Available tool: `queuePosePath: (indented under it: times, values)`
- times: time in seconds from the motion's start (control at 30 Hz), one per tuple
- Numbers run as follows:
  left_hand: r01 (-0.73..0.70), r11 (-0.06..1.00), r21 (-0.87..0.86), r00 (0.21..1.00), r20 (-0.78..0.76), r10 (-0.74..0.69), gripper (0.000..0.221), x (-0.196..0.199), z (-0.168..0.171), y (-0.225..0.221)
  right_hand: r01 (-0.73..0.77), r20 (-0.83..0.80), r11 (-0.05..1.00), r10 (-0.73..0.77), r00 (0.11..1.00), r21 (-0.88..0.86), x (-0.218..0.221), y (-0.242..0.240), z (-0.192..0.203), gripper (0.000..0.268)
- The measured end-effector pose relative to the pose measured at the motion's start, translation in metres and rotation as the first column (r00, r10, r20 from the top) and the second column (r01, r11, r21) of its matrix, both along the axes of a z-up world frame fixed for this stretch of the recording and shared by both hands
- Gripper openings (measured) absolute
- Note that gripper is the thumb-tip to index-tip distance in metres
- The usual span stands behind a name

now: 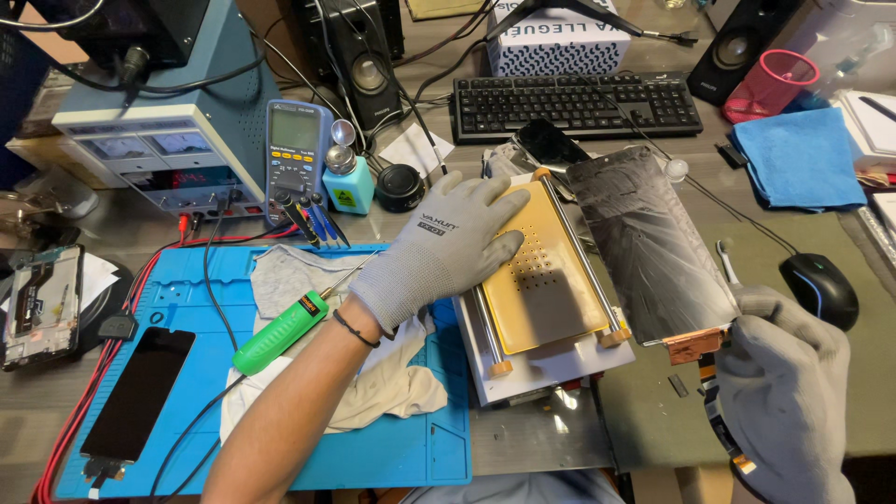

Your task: The person applies adhesive from a small bottle onto a mobile phone screen frame and then wipes the screen surface with a white cloth.

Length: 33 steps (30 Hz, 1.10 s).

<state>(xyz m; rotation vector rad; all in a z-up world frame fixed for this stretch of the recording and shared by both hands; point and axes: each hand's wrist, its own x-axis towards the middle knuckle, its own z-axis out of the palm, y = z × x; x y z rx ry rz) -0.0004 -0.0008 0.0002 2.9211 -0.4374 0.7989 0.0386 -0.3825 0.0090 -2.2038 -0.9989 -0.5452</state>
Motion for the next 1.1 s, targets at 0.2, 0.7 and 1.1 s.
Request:
queuePosePath:
  times: [0.2,0.7,1.1]
  values:
    - [0.015,1.000,-0.003,1.000,0.022,-0.014,0.036,-0.004,0.005,-0.001,0.030,-0.025,0.999,-0.031,0.999,-0.017,-0.007,0.007,0.010,0.024]
    - [0.001,1.000,0.018,1.000,0.026,-0.001,0.034,-0.002,0.003,-0.001,-0.009,-0.054,1.000,0.010,0.998,0.027,-0.002,0.001,0.000,0.025]
    - [0.031,0.998,-0.059,0.997,-0.065,-0.035,0.053,0.004,-0.004,0.007,0.462,-0.791,0.735,0.164,0.590,0.497,-0.020,0.037,0.012,0.012]
